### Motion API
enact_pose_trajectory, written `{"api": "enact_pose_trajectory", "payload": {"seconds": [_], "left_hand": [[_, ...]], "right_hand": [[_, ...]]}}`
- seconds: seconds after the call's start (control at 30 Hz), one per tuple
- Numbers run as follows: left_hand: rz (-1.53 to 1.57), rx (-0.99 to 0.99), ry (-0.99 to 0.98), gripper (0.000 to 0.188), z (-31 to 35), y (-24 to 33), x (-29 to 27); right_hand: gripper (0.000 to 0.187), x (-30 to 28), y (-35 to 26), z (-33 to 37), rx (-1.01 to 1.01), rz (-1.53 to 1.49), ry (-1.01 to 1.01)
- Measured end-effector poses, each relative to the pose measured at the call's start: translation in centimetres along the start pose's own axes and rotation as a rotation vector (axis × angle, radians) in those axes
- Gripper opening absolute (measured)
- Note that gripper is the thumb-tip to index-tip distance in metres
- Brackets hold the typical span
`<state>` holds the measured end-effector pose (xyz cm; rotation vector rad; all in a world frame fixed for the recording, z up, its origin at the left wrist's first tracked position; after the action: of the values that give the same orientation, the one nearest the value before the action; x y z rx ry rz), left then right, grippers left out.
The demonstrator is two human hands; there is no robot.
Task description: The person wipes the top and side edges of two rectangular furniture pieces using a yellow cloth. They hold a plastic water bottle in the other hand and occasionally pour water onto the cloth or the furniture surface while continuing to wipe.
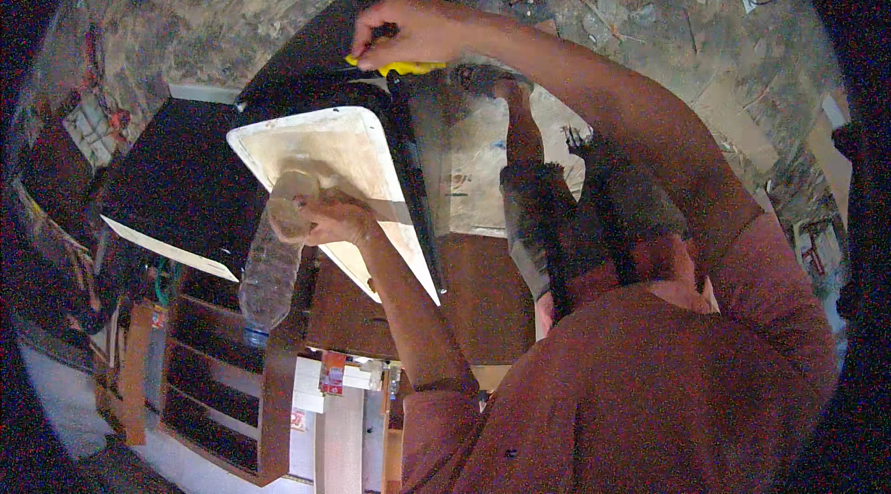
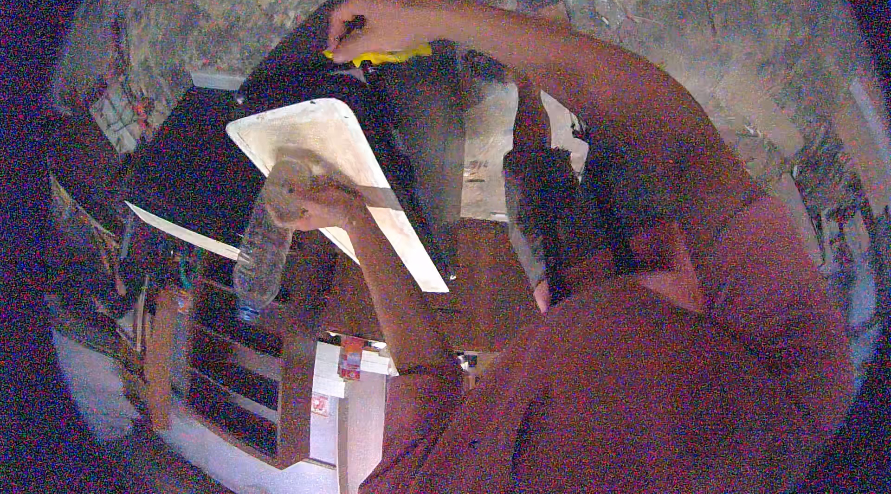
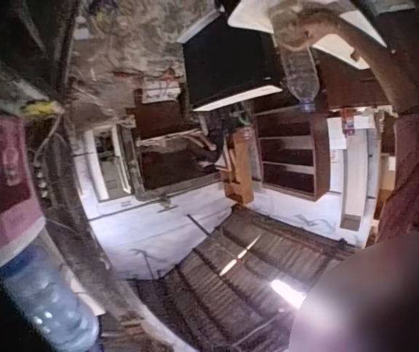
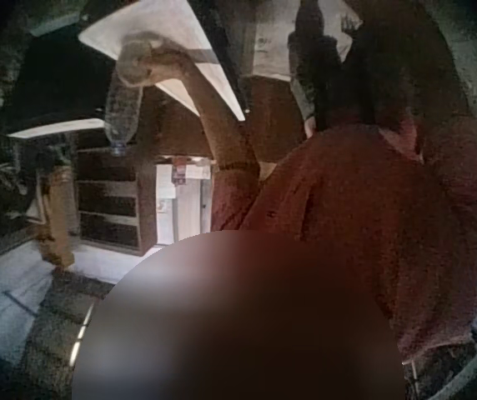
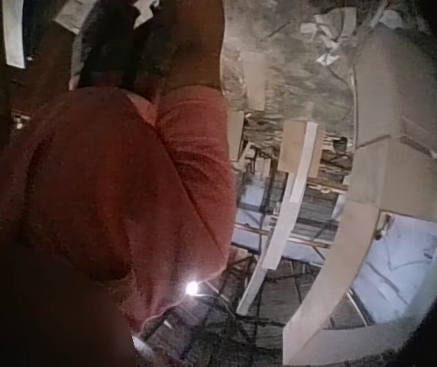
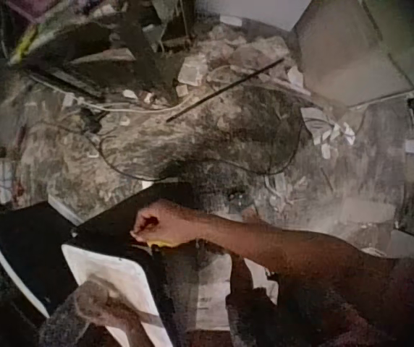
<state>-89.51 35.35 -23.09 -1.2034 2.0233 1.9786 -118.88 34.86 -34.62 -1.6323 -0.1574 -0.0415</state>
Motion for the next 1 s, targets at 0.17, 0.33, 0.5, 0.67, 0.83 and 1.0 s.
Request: {"api": "enact_pose_trajectory", "payload": {"seconds": [0.17,0.33,0.5,0.67,0.83,1.0], "left_hand": [[-0.059,0.056,-0.056,0.067,-0.9,-1.2,-0.8],[-0.126,0.073,-0.074,0.064,-1.0,-0.7,-0.7],[-0.019,0.016,0.022,0.058,0.0,-0.2,-0.3],[-0.071,0.007,-0.053,0.066,-0.7,-0.2,-0.4],[-0.028,-0.001,-0.018,0.072,-0.2,-0.7,-0.4],[0.131,-0.297,-0.04,0.069,0.3,-1.9,-0.4]], "right_hand": [[0.022,-0.1,2.5,7.8,0.256,-0.116,-0.034],[0.02,0.6,3.2,8.8,0.338,-0.305,0.343],[0.025,3.9,-0.9,8.7,0.167,0.109,0.558],[0.024,5.7,-2.1,10.8,0.234,-0.154,0.629],[0.014,2.2,-2.0,4.5,0.06,-0.017,0.526],[0.017,1.4,-1.9,-2.9,-0.02,0.176,0.053]]}}
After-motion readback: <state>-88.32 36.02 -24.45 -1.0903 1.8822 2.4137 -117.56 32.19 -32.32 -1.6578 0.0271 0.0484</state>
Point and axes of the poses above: each hand's wrist, its own z-axis away from the middle knuckle, its own x-axis out of the palm, y = z × x, the point moved 6 cm from there along -z, towards the middle knuckle, and after that the axes turned 10 degrees about -x, right-handed, at the moved point
